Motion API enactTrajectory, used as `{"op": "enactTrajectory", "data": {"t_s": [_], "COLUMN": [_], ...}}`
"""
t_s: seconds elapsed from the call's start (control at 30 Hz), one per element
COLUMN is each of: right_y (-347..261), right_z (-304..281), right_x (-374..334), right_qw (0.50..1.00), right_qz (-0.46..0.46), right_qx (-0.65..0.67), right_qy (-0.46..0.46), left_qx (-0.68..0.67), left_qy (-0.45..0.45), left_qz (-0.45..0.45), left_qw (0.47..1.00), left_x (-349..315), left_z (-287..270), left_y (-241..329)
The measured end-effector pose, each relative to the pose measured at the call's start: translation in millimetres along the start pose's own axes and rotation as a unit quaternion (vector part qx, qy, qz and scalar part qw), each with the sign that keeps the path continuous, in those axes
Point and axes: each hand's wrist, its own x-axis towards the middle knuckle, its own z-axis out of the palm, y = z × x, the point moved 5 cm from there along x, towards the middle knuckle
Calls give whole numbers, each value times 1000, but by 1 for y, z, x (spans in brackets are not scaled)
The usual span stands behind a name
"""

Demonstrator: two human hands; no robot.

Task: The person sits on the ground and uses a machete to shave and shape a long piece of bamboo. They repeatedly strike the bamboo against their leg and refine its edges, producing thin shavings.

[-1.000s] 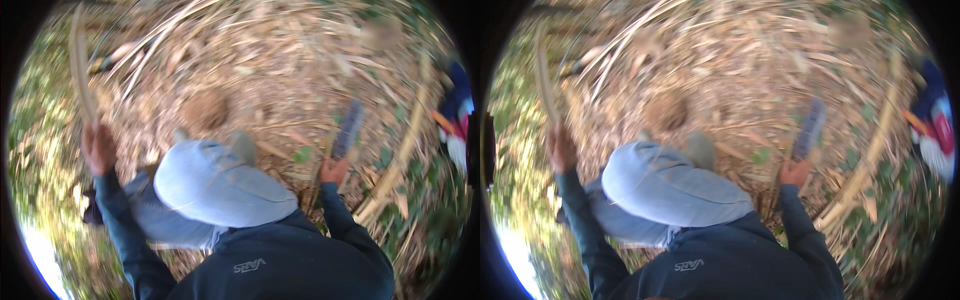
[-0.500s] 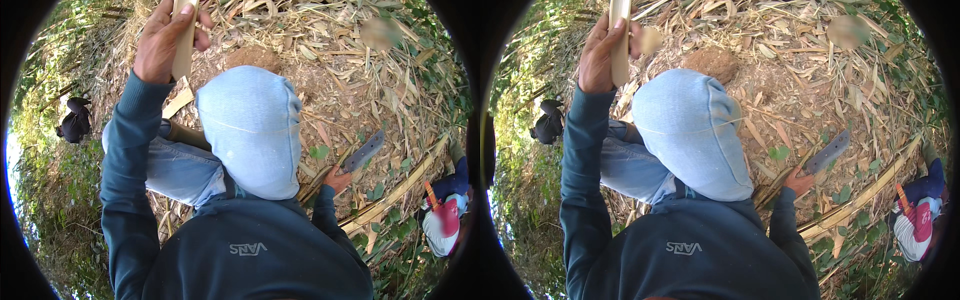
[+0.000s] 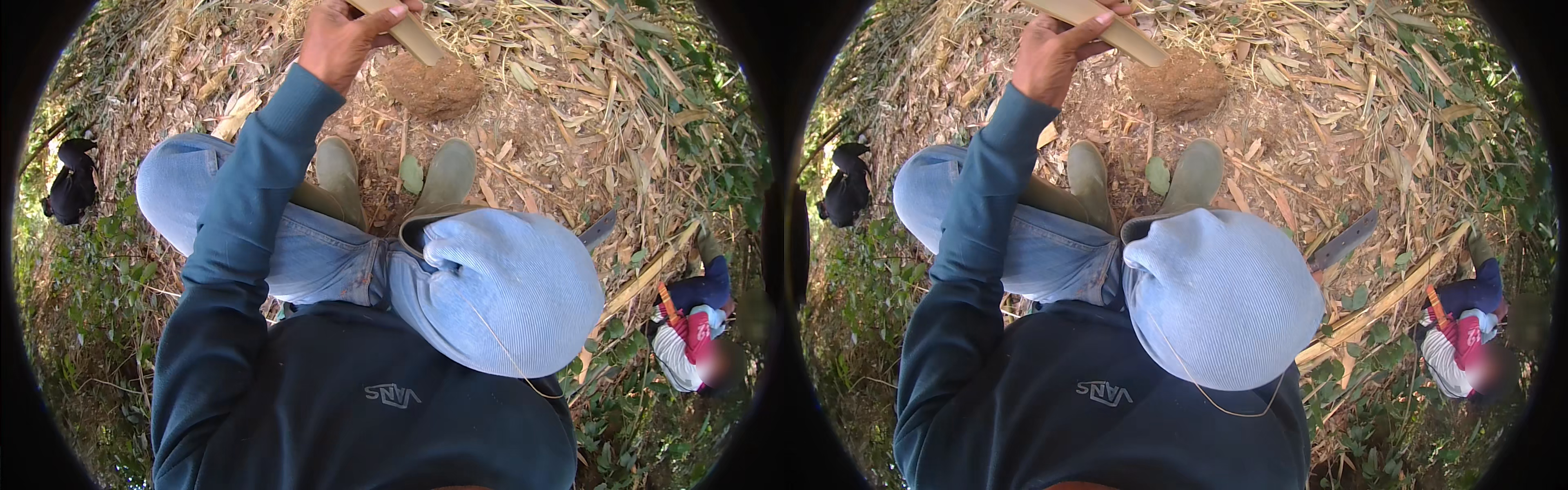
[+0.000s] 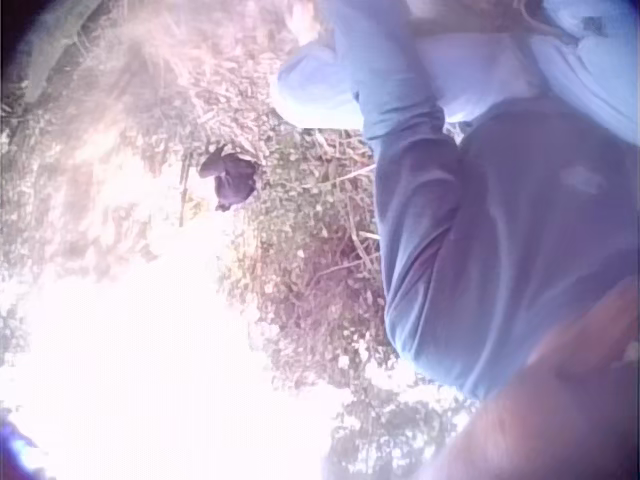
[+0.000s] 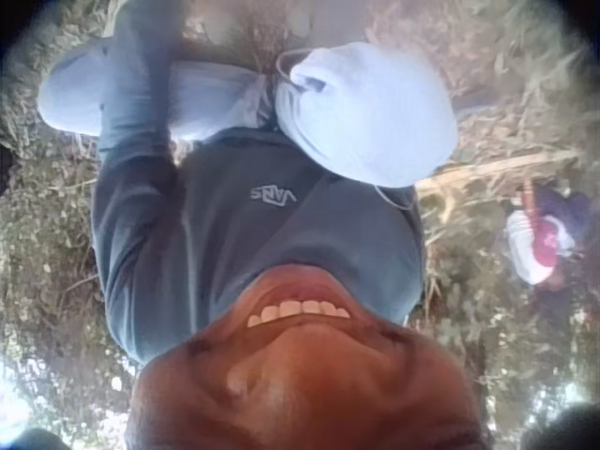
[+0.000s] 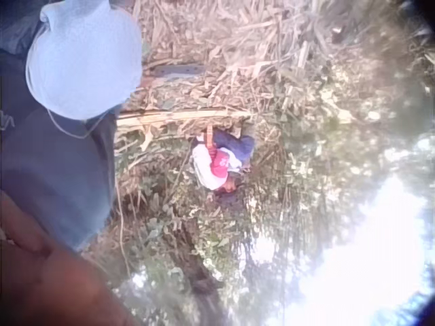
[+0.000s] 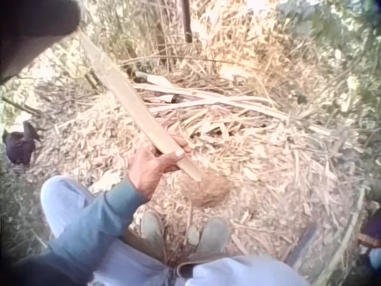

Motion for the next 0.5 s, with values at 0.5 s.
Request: {"op": "enactTrajectory", "data": {"t_s": [0.5], "right_y": [-209], "right_z": [-55], "right_x": [-75], "right_qw": [899], "right_qz": [-339], "right_qx": [87], "right_qy": [-265], "left_qx": [90], "left_qy": [-14], "left_qz": [-26], "left_qw": [996], "left_x": [7], "left_z": [-14], "left_y": [-65]}}
